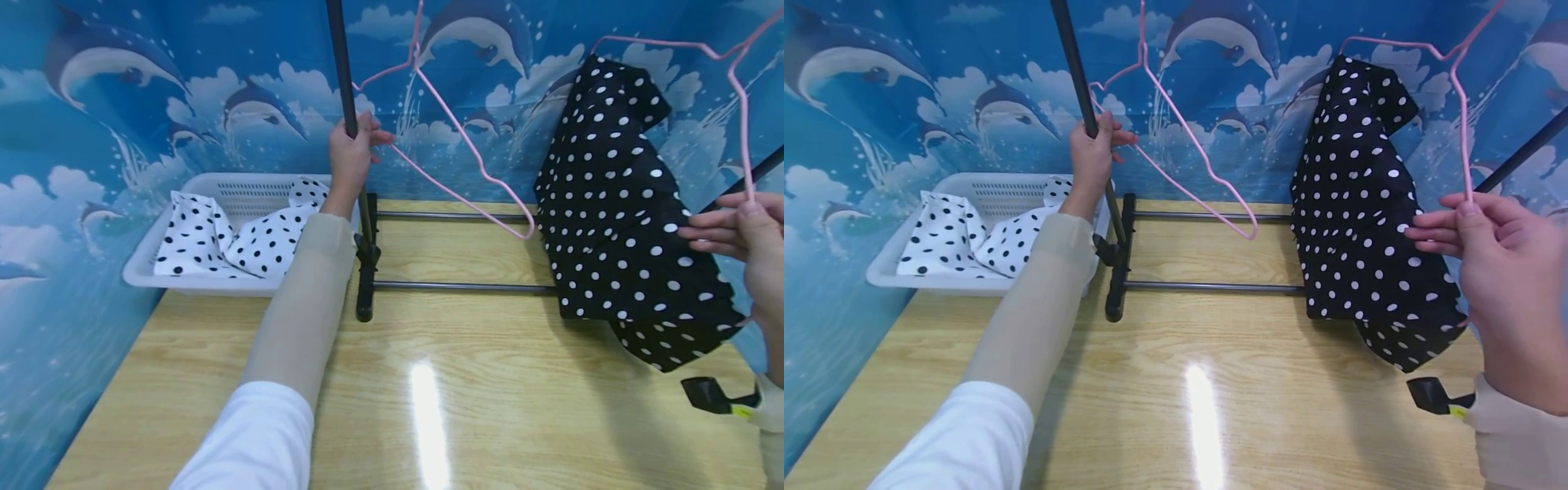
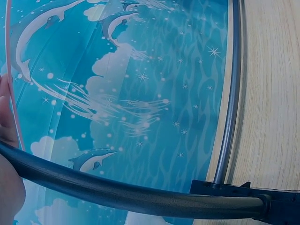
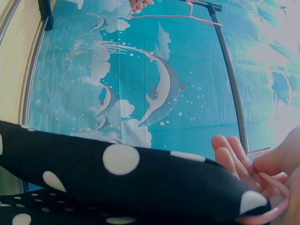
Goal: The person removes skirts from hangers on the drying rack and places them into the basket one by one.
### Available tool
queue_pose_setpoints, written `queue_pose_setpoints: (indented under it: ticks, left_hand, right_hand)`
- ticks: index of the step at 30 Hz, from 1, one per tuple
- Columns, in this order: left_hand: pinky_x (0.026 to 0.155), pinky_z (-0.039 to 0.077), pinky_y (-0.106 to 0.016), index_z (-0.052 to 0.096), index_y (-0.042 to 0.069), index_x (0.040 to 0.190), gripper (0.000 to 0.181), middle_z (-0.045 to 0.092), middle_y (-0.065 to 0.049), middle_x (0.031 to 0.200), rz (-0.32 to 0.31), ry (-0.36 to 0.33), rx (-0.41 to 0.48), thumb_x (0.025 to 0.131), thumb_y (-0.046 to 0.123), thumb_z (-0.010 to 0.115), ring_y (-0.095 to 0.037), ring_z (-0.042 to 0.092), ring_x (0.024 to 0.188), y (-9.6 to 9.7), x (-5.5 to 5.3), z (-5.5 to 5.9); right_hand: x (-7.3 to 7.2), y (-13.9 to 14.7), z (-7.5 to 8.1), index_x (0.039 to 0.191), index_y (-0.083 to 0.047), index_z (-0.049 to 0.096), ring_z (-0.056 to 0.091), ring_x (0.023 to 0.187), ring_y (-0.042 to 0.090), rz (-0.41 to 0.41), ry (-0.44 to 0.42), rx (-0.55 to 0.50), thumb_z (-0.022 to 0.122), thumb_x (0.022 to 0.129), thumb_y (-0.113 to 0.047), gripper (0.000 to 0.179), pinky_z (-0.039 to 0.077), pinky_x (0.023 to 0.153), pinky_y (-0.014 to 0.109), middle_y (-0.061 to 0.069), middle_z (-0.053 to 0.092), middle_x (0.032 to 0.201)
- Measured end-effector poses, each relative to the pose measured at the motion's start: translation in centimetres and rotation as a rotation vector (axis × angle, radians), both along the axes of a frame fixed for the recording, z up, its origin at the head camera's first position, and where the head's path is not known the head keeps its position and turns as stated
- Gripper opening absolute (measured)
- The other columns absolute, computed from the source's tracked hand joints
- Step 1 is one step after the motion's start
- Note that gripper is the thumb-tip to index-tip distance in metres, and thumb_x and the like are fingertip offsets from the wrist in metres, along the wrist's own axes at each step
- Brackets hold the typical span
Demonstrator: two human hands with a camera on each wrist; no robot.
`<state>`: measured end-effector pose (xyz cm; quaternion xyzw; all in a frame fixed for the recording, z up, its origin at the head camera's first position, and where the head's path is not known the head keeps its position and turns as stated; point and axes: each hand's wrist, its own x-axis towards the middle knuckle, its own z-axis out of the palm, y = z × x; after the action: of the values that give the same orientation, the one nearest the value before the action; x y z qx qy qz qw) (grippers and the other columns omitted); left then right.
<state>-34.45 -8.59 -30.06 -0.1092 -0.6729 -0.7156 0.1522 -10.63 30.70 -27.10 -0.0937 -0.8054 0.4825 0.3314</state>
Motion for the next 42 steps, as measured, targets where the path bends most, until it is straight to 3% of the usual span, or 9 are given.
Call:
queue_pose_setpoints:
  ticks: [6,8,17,22,32,42]
  left_hand:
    - [0.062,0.053,-0.028,0.059,0.01,0.094,0.029,0.074,-0.006,0.09,0.003,-0.011,0.001,0.103,0.034,0.047,-0.015,0.071,0.086,0.1,0.4,0.4]
    - [0.065,0.055,-0.03,0.059,0.01,0.094,0.029,0.074,-0.006,0.09,0.001,-0.009,0.007,0.102,0.036,0.047,-0.015,0.071,0.086,0.1,-0.3,0.0]
    - [0.072,0.057,-0.031,0.059,0.01,0.096,0.03,0.073,-0.008,0.092,-0.026,-0.037,0.022,0.101,0.037,0.047,-0.016,0.071,0.088,0.3,-0.3,0.2]
    - [0.072,0.057,-0.032,0.058,0.01,0.096,0.029,0.073,-0.008,0.093,-0.043,-0.043,0.036,0.102,0.036,0.047,-0.016,0.07,0.089,0.3,-0.2,0.2]
    - [0.073,0.057,-0.031,0.058,0.01,0.095,0.03,0.073,-0.008,0.092,-0.022,-0.028,0.037,0.1,0.038,0.049,-0.016,0.071,0.088,0.1,-0.6,-0.1]
    - [0.072,0.057,-0.031,0.059,0.01,0.094,0.029,0.073,-0.007,0.092,-0.003,-0.037,0.036,0.101,0.037,0.049,-0.015,0.071,0.088,0.0,-0.4,-0.1]
  right_hand:
    - [0.3,-0.6,0.0,0.109,-0.014,0.061,0.068,0.075,-0.001,0.097,0.05,-0.177,0.045,0.101,-0.023,0.019,0.05,0.068,0.008,-0.009,0.069,0.087]
    - [0.4,-0.8,0.0,0.108,-0.012,0.061,0.069,0.075,0.0,0.141,0.052,-0.252,0.049,0.099,-0.025,0.02,0.05,0.069,0.009,-0.007,0.07,0.087]
    - [0.9,-2.4,-0.1,0.112,-0.009,0.061,0.07,0.076,0.004,0.177,0.018,-0.366,0.053,0.095,-0.029,0.028,0.051,0.072,0.012,-0.002,0.07,0.091]
    - [1.2,-3.3,-0.1,0.115,-0.009,0.06,0.07,0.078,0.005,0.123,-0.022,-0.302,0.052,0.095,-0.03,0.031,0.05,0.073,0.012,-0.002,0.069,0.093]
    - [1.5,-4.5,0.0,0.11,0.001,0.062,0.072,0.075,0.012,0.214,0.061,-0.375,0.057,0.095,-0.023,0.029,0.053,0.071,0.019,0.007,0.07,0.089]
    - [1.7,-5.9,0.2,0.112,0.0,0.062,0.072,0.075,0.013,0.228,0.033,-0.349,0.054,0.096,-0.024,0.03,0.054,0.07,0.019,0.007,0.07,0.089]
